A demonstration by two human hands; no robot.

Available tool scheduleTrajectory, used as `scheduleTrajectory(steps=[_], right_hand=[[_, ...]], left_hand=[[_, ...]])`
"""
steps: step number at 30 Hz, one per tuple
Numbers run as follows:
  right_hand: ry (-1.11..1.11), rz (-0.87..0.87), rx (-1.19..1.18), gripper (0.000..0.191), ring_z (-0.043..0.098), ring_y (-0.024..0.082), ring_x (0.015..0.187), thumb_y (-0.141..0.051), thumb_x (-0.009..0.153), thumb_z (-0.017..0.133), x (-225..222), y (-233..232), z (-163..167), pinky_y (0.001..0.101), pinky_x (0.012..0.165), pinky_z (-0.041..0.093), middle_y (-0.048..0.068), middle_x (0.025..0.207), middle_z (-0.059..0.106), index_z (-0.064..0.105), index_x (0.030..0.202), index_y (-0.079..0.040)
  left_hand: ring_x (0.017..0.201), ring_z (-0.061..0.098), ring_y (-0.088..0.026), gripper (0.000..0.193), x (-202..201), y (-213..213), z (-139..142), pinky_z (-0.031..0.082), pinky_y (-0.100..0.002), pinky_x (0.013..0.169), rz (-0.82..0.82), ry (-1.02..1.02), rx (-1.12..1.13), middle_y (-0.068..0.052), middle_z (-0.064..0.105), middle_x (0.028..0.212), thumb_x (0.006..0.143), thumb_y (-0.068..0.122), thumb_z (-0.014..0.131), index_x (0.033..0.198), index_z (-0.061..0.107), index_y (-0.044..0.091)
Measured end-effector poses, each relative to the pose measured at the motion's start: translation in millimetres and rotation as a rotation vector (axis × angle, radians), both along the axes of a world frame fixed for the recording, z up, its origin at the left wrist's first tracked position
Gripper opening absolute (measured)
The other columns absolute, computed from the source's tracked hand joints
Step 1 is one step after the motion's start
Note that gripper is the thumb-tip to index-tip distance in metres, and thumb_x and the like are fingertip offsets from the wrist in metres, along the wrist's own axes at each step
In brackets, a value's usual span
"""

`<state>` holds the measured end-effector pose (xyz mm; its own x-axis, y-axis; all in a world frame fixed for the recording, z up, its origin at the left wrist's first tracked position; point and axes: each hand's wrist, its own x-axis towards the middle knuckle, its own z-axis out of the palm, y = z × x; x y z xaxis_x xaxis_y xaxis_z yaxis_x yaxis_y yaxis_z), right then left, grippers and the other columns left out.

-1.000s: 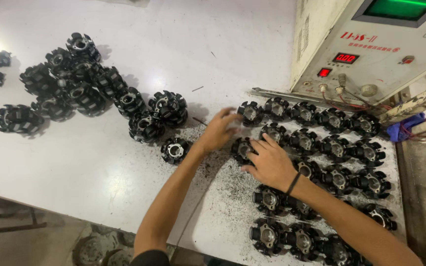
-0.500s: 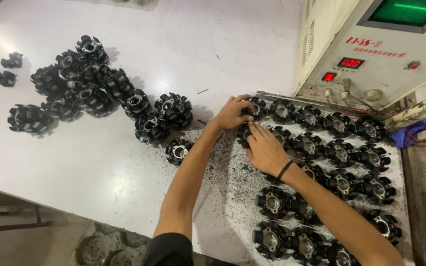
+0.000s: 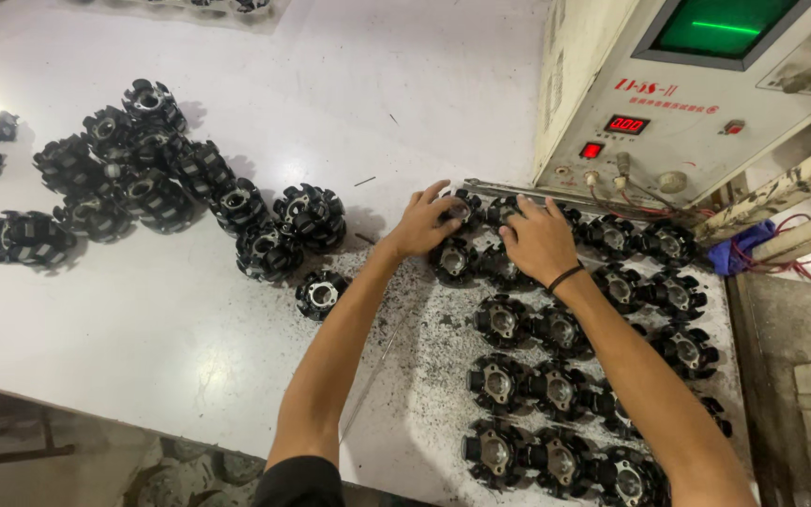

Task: The person moves black rotor-like parts from a pile into a plastic tray and then arranges them in a grid on the workbench. They then use a handheld tool with a wooden handle to work on the center hub of each part one at a time, working through the grid.

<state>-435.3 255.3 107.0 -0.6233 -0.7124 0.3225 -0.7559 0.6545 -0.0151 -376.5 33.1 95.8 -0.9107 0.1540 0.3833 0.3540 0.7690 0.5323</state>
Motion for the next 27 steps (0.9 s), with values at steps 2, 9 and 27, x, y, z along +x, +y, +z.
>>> scheduleTrajectory(steps=[2,9,27], right_hand=[[0.003,-0.025,0.012,0.031,0.061,0.035,0.123,-0.031,0.098,0.061,2,3,-4,0.0526,0.117,0.035,0.023,0.136,0.064,0.077,0.105,-0.005],[0.096,-0.014,-0.032,0.060,0.045,0.039,0.139,-0.044,0.101,0.052,-3,19,-22,0.0569,0.114,0.027,0.026,0.148,0.051,0.061,0.141,0.000],[-0.132,0.272,0.294,0.028,0.064,0.028,0.112,-0.037,0.091,0.068,52,-27,-16,0.0508,0.125,0.027,0.013,0.108,0.067,0.077,0.101,-0.012]], left_hand=[[0.145,0.028,-0.043,0.051,0,11,-7,0.026,-0.054,0.116,0.123,-0.032,-0.103,-0.021,0.039,0.159,0.094,0.037,0.066,0.139,0.059,0.013],[0.152,0.036,-0.035,0.055,11,45,-40,0.030,-0.049,0.125,0.261,0.155,-0.283,-0.017,0.042,0.162,0.102,0.029,0.053,0.152,0.048,0.006],[0.126,0.049,-0.049,0.052,211,-52,-38,0.044,-0.056,0.103,0.733,-0.091,-0.179,-0.028,0.050,0.145,0.078,0.039,0.083,0.108,0.071,-0.002]])
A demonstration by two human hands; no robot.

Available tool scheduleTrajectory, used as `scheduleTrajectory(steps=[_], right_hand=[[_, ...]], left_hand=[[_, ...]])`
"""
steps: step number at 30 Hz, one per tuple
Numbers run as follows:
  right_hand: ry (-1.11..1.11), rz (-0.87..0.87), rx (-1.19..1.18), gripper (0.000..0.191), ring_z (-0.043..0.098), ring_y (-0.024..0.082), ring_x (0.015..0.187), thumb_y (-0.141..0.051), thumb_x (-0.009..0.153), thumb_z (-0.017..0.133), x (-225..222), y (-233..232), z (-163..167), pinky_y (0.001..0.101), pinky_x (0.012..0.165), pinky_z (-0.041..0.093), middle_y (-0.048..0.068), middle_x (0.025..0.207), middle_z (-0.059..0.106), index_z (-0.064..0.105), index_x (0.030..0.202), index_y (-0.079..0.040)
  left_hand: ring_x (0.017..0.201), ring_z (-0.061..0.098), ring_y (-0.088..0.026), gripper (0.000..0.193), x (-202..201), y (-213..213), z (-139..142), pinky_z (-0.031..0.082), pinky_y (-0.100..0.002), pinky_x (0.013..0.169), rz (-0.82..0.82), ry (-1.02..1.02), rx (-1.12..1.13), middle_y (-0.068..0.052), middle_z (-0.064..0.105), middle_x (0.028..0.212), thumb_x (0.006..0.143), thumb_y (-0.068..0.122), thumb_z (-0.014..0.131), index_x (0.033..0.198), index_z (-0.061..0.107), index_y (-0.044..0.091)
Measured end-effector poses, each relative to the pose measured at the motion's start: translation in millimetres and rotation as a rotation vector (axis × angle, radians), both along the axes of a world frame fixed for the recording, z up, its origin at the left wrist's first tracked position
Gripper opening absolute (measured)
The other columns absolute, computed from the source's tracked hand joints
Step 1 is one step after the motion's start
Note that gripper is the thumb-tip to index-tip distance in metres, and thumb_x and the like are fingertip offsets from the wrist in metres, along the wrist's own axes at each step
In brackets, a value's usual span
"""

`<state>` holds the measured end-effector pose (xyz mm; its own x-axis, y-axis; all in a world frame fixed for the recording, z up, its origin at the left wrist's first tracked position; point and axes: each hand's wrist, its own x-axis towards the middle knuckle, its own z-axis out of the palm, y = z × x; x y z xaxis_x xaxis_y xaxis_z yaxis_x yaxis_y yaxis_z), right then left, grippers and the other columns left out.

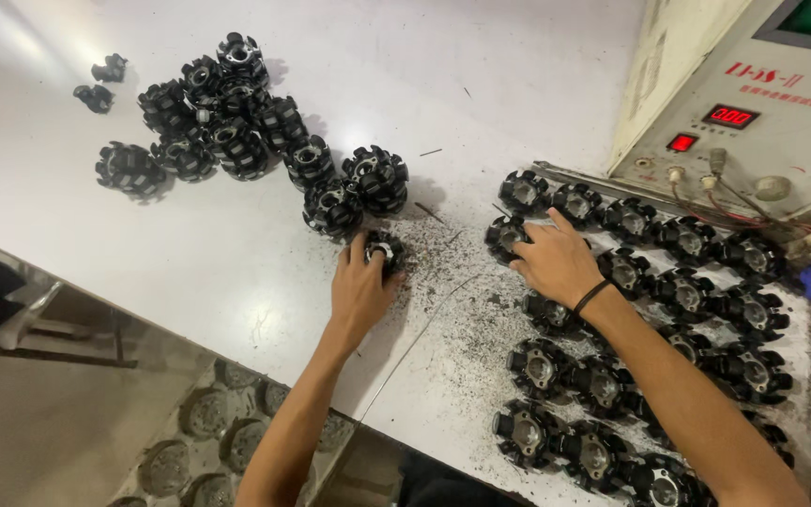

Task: The person moves black rotor-like parts from a pile into a plastic tray and then arranges them in a grid on the workbench. They then use a handheld tool with a wooden handle to work on the center hub of each part one at a time, working through the grid.

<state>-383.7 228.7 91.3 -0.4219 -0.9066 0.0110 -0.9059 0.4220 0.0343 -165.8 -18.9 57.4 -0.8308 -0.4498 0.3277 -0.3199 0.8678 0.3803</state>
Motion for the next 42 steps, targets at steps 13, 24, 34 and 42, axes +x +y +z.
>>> scheduleTrajectory(steps=[13,24,34,42], right_hand=[[-0.050,0.281,-0.215,0.041,0.058,0.040,0.121,-0.018,0.080,0.064,81,26,10,0.0561,0.112,0.031,0.031,0.129,0.060,0.070,0.116,0.000],[0.037,0.157,-0.269,0.045,0.060,0.042,0.114,-0.046,0.085,0.068,105,9,12,0.0532,0.110,0.037,0.028,0.115,0.064,0.074,0.090,-0.001],[-0.054,0.085,-0.071,0.053,0.059,0.041,0.108,-0.050,0.084,0.071,89,9,18,0.0496,0.107,0.041,0.024,0.106,0.064,0.073,0.095,0.001],[0.006,0.125,-0.028,0.045,0.058,0.038,0.115,-0.042,0.084,0.073,77,14,10,0.0503,0.113,0.037,0.025,0.117,0.063,0.072,0.102,-0.001]], left_hand=[[0.146,0.044,-0.033,0.036,-33,33,26,0.037,-0.052,0.121,-0.580,0.192,-0.064,-0.010,0.050,0.159,0.088,0.003,0.074,0.119,0.078,0.020],[0.108,0.061,-0.040,0.035,-91,-60,57,0.047,-0.052,0.096,-0.027,0.137,0.028,-0.020,0.065,0.107,0.098,0.025,0.074,0.110,0.055,-0.001],[0.111,0.063,-0.041,0.055,-59,-72,58,0.052,-0.050,0.093,-0.177,-0.081,0.110,-0.024,0.065,0.126,0.082,0.046,0.083,0.112,0.070,0.003],[0.125,0.058,-0.047,0.035,-8,3,58,0.046,-0.053,0.104,-0.712,0.068,0.197,-0.027,0.062,0.135,0.072,0.033,0.087,0.095,0.081,0.007]])
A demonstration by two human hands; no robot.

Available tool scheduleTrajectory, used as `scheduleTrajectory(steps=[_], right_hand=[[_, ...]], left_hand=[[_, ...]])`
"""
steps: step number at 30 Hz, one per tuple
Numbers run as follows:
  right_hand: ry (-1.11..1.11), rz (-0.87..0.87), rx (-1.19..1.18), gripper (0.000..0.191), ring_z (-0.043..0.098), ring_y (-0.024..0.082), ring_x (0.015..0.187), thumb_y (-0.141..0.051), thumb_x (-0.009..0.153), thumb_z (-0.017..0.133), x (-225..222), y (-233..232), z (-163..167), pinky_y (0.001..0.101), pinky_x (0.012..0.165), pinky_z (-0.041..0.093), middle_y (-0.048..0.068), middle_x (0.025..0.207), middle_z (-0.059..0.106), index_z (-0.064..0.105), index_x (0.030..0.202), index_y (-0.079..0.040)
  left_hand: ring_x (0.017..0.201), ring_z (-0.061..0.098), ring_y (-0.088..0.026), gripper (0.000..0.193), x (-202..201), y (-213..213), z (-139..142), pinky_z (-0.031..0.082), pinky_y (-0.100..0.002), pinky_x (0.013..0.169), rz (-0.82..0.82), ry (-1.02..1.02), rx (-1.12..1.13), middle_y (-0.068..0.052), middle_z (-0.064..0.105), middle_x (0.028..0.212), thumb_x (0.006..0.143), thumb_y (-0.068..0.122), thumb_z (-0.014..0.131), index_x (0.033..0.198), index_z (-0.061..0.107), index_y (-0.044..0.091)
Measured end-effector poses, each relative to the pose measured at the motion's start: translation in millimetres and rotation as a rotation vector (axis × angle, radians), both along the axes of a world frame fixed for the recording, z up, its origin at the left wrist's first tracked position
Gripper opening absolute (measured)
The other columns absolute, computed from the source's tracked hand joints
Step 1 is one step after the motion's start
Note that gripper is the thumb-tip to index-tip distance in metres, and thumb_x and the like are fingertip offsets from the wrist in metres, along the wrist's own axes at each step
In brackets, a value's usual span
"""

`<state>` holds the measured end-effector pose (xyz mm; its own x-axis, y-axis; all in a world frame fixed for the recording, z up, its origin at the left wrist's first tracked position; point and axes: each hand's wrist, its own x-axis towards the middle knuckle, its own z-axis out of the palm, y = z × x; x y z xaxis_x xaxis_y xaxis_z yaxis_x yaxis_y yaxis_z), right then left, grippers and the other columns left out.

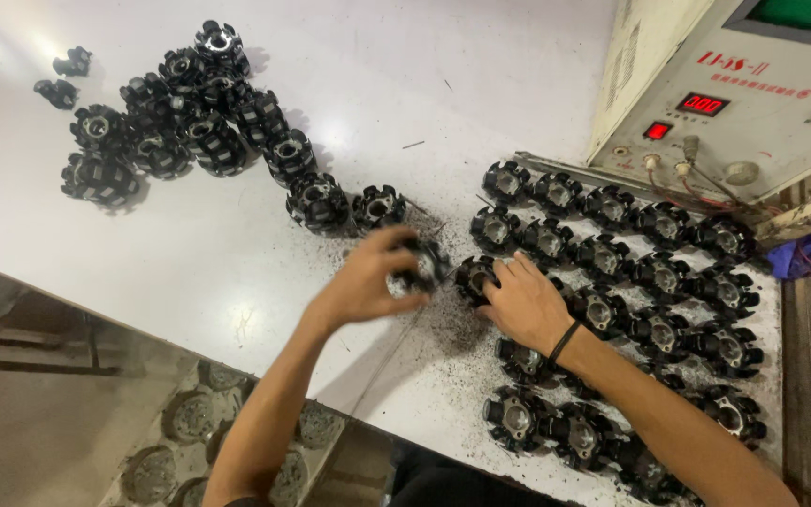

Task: The person moves black rotor-like parts from a pile into a plastic tray and then arranges them in a grid on the workbench. They then use a handheld tool with a wooden handle to work on the center hub of each part one at a time, working through the grid.

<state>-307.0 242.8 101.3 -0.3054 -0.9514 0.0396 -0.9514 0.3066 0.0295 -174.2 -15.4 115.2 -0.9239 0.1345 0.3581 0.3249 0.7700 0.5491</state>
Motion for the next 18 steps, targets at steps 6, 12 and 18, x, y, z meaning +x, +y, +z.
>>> scheduleTrajectory(steps=[6,12,18], right_hand=[[0.135,-0.006,-0.028,0.048,0.057,0.037,0.122,-0.034,0.088,0.070,28,14,-2,0.0491,0.112,0.039,0.029,0.134,0.058,0.067,0.118,0.003],[-0.221,0.097,-0.086,0.054,0.054,0.044,0.120,-0.043,0.085,0.070,82,39,2,0.0517,0.107,0.040,0.033,0.135,0.055,0.068,0.108,0.006],[-0.069,0.068,-0.090,0.047,0.055,0.042,0.117,-0.040,0.088,0.069,80,27,5,0.0503,0.107,0.040,0.029,0.136,0.056,0.069,0.106,0.004]], left_hand=[[0.137,0.051,-0.040,0.048,30,71,-40,0.049,-0.049,0.111,-0.255,-0.205,0.063,-0.027,0.051,0.152,0.070,0.035,0.090,0.101,0.076,0.002],[0.132,0.046,-0.051,0.062,-22,6,-50,0.041,-0.063,0.105,0.703,0.262,-0.165,-0.033,0.049,0.143,0.088,0.041,0.082,0.126,0.071,-0.007],[0.134,0.047,-0.050,0.052,-48,-13,-44,0.044,-0.059,0.109,0.697,-0.009,-0.102,-0.035,0.045,0.147,0.086,0.046,0.082,0.097,0.073,-0.004]])
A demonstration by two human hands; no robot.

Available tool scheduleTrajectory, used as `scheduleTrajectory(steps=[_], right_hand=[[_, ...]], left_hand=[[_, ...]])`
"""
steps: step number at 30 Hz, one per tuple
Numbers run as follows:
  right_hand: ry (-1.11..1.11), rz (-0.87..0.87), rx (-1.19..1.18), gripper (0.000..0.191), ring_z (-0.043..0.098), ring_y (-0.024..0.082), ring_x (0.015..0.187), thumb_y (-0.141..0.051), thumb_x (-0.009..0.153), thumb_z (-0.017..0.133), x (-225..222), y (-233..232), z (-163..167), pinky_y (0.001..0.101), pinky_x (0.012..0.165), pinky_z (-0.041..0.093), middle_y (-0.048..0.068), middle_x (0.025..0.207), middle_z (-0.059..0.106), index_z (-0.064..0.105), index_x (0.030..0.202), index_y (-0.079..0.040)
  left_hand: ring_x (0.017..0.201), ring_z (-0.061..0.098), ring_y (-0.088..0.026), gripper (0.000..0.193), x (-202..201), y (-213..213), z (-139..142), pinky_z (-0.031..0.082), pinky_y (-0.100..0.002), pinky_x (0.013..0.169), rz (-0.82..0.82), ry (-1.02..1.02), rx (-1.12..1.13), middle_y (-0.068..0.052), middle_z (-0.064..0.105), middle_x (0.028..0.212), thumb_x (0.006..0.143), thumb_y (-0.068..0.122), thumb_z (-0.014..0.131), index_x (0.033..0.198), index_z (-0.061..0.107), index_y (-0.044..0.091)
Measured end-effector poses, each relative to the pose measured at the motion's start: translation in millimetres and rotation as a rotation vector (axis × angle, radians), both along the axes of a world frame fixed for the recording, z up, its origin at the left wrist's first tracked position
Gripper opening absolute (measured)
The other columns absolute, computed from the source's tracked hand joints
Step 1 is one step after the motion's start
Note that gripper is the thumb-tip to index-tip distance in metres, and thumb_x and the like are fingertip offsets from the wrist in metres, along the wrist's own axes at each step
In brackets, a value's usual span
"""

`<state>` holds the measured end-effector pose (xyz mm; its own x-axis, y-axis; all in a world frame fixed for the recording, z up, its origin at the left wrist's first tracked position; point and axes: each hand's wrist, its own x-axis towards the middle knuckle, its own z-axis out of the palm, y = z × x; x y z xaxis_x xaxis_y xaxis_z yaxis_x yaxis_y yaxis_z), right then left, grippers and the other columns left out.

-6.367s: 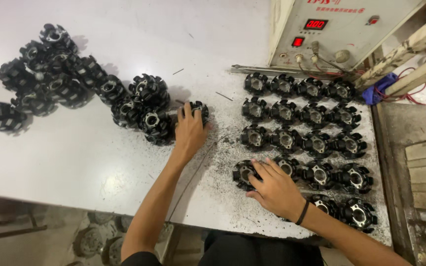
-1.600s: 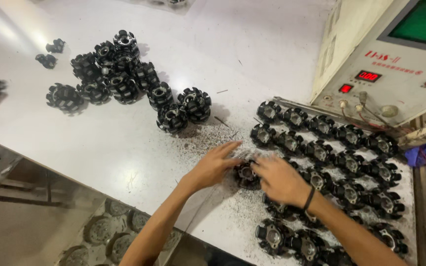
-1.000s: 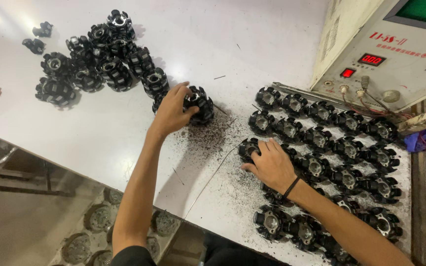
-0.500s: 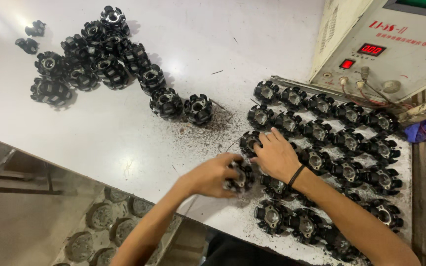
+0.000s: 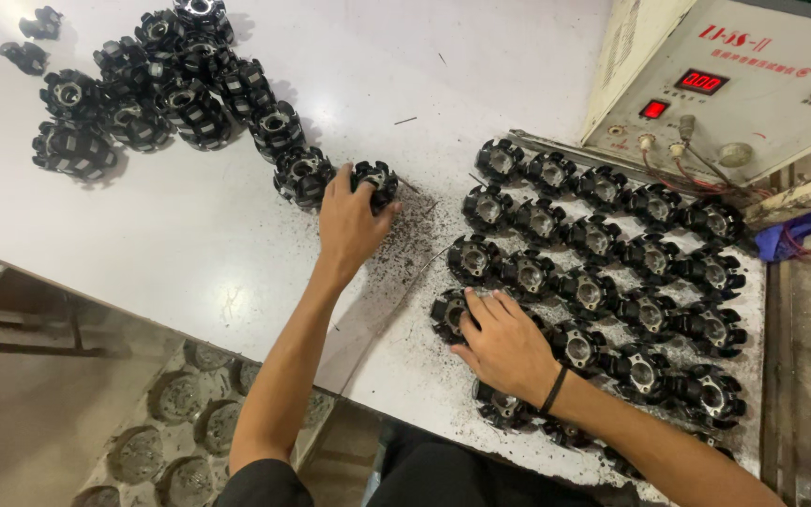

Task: The person moves black rotor-like parts from a pile into a plastic tray and then arranges them in a grid on the workbench. They then use a handheld tool with a wooden handle to work on the center hub of each part one at a time, working through the grid.

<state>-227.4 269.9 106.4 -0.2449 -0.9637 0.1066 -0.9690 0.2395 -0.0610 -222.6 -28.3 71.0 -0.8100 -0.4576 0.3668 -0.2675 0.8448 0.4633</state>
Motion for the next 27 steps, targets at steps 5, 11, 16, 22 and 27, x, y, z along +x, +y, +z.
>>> scheduleTrajectory(steps=[5,11,16,22,27], right_hand=[[0.066,0.032,0.101,0.044,0.057,0.037,0.118,-0.037,0.082,0.072,-3,-4,5,0.0506,0.104,0.040,0.028,0.138,0.054,0.069,0.101,0.002],[-0.103,0.050,0.043,0.038,0.058,0.036,0.114,-0.031,0.078,0.077,-15,-5,1,0.0460,0.096,0.045,0.025,0.138,0.056,0.070,0.097,0.001],[-0.117,0.098,0.019,0.037,0.059,0.037,0.112,-0.031,0.072,0.079,-24,-6,5,0.0464,0.095,0.047,0.024,0.133,0.059,0.072,0.092,-0.001],[-0.134,0.070,0.022,0.027,0.065,0.029,0.119,-0.026,0.091,0.072,-80,-64,29,0.0444,0.105,0.049,0.013,0.133,0.066,0.074,0.112,-0.010],[0.076,0.298,-0.197,0.093,0.055,0.043,0.130,-0.003,0.060,0.072,-122,-179,26,0.0498,0.103,0.045,0.026,0.149,0.052,0.043,0.148,-0.002]], left_hand=[[0.139,0.045,-0.047,0.038,63,18,38,0.040,-0.059,0.113,-0.365,-0.001,0.133,-0.025,0.042,0.155,0.081,0.034,0.086,0.101,0.077,0.003],[0.134,0.050,-0.038,0.036,144,92,34,0.050,-0.047,0.107,-0.980,-0.338,0.315,-0.018,0.046,0.148,0.071,0.015,0.085,0.104,0.075,0.008],[0.141,0.048,-0.037,0.049,153,104,18,0.049,-0.042,0.109,-0.892,-0.271,0.351,-0.019,0.044,0.155,0.077,0.004,0.078,0.125,0.070,0.011],[0.144,0.041,-0.044,0.086,82,48,12,0.036,-0.054,0.117,-0.246,0.042,0.284,-0.024,0.040,0.158,0.079,0.021,0.089,0.150,0.042,0.009],[0.132,0.046,-0.048,0.114,12,16,-5,0.046,-0.050,0.106,0.129,0.206,0.219,-0.034,0.040,0.149,0.066,0.014,0.090,0.159,0.025,0.007]])
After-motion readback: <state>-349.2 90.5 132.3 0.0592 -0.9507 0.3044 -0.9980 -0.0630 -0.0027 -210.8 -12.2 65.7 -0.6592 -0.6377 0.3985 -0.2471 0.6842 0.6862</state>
